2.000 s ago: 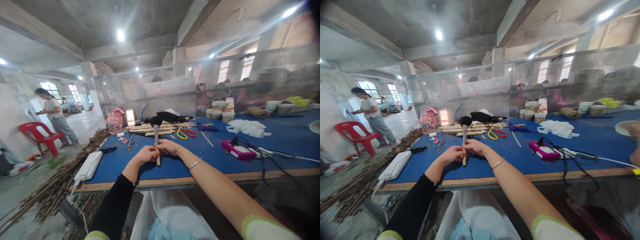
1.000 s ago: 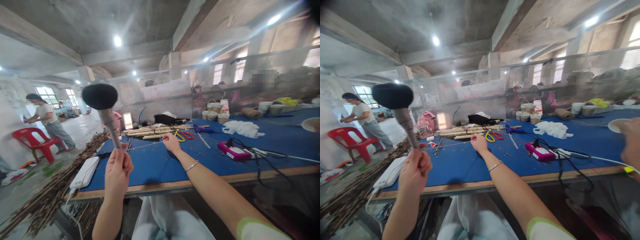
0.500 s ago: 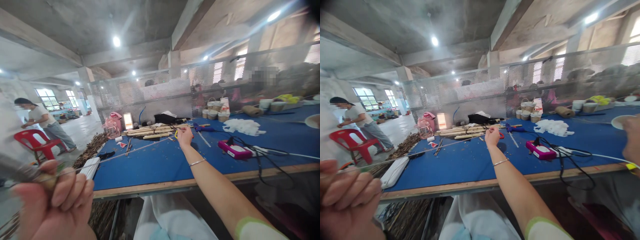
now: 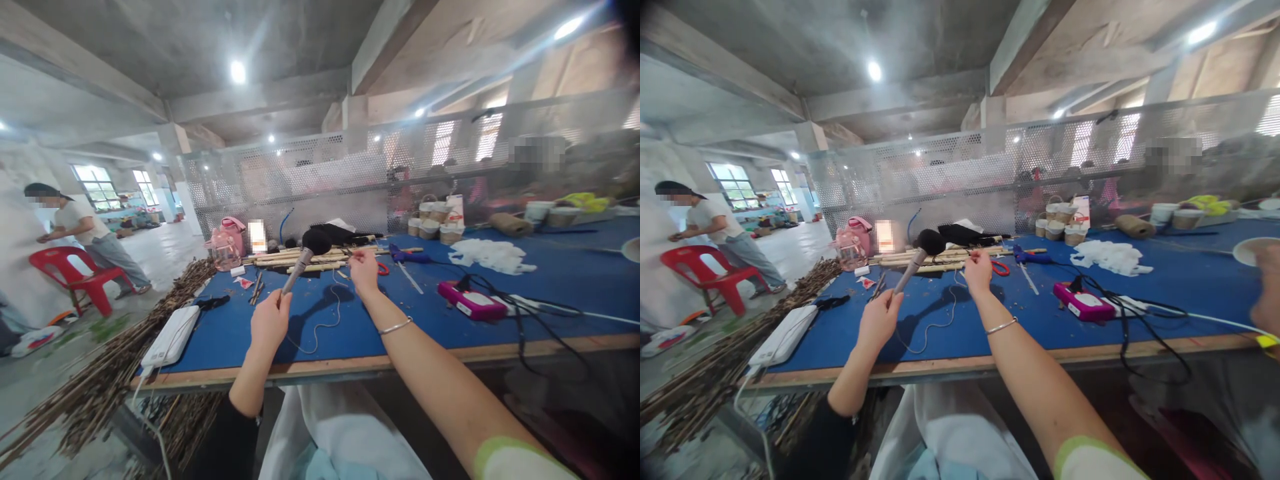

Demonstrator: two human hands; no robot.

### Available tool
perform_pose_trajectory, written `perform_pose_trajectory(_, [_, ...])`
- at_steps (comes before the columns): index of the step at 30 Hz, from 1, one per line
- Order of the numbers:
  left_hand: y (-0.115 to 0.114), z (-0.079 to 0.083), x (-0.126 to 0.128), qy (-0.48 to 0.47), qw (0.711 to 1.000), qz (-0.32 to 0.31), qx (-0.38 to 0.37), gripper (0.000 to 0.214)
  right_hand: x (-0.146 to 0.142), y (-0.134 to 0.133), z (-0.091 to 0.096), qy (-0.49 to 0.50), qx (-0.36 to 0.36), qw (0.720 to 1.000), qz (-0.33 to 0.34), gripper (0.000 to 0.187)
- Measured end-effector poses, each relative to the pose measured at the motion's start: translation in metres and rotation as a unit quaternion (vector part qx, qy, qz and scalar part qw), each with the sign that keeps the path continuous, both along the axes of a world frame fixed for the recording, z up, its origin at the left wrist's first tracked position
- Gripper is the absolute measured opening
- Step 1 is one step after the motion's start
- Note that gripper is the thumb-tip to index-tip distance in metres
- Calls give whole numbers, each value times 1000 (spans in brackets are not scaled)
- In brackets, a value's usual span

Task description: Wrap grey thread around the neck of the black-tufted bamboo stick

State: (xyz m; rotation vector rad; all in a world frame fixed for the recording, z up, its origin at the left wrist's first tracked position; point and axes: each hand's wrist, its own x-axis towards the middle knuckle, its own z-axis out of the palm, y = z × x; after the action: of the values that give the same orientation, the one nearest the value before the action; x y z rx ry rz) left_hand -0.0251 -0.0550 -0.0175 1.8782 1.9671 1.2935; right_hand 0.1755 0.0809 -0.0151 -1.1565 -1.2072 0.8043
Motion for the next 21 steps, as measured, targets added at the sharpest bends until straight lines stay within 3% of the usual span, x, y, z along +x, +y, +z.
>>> perform_pose_trajectory(3, [11,-6,9,4,1000,-6,-25,33,-26,-17,-1,35,-42,982,179,26])
perform_pose_trajectory(6, [18,-11,15,2,999,-18,-28,34,-50,-39,-5,48,-78,938,335,28])
perform_pose_trajectory(11, [20,-7,17,20,999,-17,-23,35,-63,-59,-13,95,-158,800,571,55])
perform_pose_trajectory(13, [24,1,21,38,999,-15,-19,35,-63,-59,-16,70,-170,775,605,51])
perform_pose_trajectory(17, [36,22,32,79,997,-12,-7,35,-55,-49,-18,-64,-167,798,575,25])
perform_pose_trajectory(21, [47,29,30,87,996,8,-1,36,-36,-25,-17,-83,-121,886,439,25])
